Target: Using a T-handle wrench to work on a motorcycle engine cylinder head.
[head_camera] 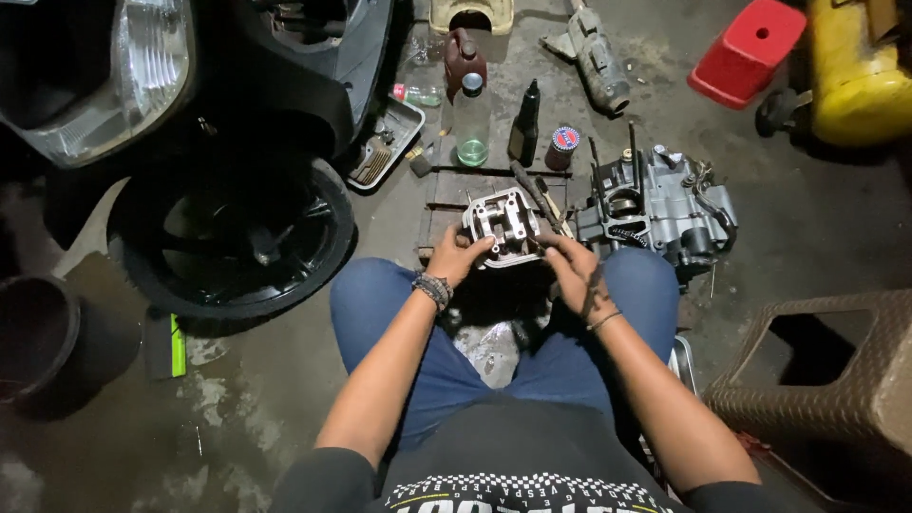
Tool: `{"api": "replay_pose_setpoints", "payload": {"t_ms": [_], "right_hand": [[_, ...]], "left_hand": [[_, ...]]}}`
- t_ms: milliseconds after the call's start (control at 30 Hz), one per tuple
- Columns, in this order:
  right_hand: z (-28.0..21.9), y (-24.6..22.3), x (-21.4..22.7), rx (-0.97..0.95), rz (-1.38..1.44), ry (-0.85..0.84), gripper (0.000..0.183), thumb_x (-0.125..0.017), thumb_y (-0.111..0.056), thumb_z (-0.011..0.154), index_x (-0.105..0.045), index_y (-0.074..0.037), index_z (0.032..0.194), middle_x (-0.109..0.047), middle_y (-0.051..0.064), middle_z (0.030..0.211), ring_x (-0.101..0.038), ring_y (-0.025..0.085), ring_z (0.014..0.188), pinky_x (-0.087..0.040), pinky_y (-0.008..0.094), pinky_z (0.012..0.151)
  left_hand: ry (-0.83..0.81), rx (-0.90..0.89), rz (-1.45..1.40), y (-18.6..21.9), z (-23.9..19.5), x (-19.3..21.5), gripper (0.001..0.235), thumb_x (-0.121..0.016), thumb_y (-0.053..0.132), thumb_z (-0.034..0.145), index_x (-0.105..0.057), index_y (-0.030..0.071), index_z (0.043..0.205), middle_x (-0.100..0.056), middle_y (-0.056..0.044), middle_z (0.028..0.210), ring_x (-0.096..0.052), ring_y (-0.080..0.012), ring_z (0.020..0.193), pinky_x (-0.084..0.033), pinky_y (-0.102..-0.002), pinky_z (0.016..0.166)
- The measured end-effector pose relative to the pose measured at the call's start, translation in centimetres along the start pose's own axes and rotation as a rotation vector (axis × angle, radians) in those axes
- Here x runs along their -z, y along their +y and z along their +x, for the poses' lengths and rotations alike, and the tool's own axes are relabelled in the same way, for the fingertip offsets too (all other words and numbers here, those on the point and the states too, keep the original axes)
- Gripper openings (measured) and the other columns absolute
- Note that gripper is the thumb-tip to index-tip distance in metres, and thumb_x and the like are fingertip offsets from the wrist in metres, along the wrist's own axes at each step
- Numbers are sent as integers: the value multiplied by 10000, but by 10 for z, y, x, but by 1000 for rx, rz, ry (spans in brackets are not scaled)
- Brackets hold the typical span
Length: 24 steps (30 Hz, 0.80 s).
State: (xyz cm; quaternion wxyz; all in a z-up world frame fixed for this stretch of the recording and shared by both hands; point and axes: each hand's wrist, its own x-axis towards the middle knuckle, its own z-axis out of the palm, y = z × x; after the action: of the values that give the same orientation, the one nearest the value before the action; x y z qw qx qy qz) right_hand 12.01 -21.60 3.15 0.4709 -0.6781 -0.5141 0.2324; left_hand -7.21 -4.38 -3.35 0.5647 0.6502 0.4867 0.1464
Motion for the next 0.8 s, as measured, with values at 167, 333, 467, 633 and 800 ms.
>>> {"api": "replay_pose_setpoints", "payload": {"t_ms": [167,333,467,633,800], "right_hand": [[8,39,-9,-217,496,84,328,-517,-122,1052,-670,6,1314,-713,224,1170,-696,252,1048,-586,391,926],[11,42,-6,-291,629,89,324,-502,-109,1062,-665,51,1293,-715,270,1169,-725,301,1038,-602,429,896],[13,38,-6,-280,700,52,350,-504,-129,1067,-627,78,1321,-706,278,1195,-725,315,1052,-601,458,903],[11,43,-11,-244,610,107,300,-550,-124,1048,-678,62,1245,-718,241,1097,-721,294,997,-614,423,853],[2,53,-16,-180,297,161,255,-568,-185,1069,-737,-14,1154,-722,170,943,-694,251,934,-581,435,831]], "left_hand": [[-4,-80,-42,7,-7,3,1150,-850,700,712,-391,58,1549,-691,-131,1178,-711,-286,1107,-512,-434,1022],[42,-276,-5,34,-25,15,1062,-846,622,748,-406,74,1544,-493,-260,1396,-539,-464,1326,-407,-530,1165],[68,-334,-22,36,-27,13,1058,-876,562,730,-413,39,1524,-454,-294,1401,-496,-510,1344,-378,-570,1179],[11,-344,-113,34,-26,12,1078,-907,405,737,-259,102,1544,-454,-311,1493,-526,-514,1320,-491,-575,1095],[29,-355,-112,29,-25,6,1065,-921,406,708,-275,107,1500,-495,-273,1449,-562,-463,1302,-542,-549,1044]]}}
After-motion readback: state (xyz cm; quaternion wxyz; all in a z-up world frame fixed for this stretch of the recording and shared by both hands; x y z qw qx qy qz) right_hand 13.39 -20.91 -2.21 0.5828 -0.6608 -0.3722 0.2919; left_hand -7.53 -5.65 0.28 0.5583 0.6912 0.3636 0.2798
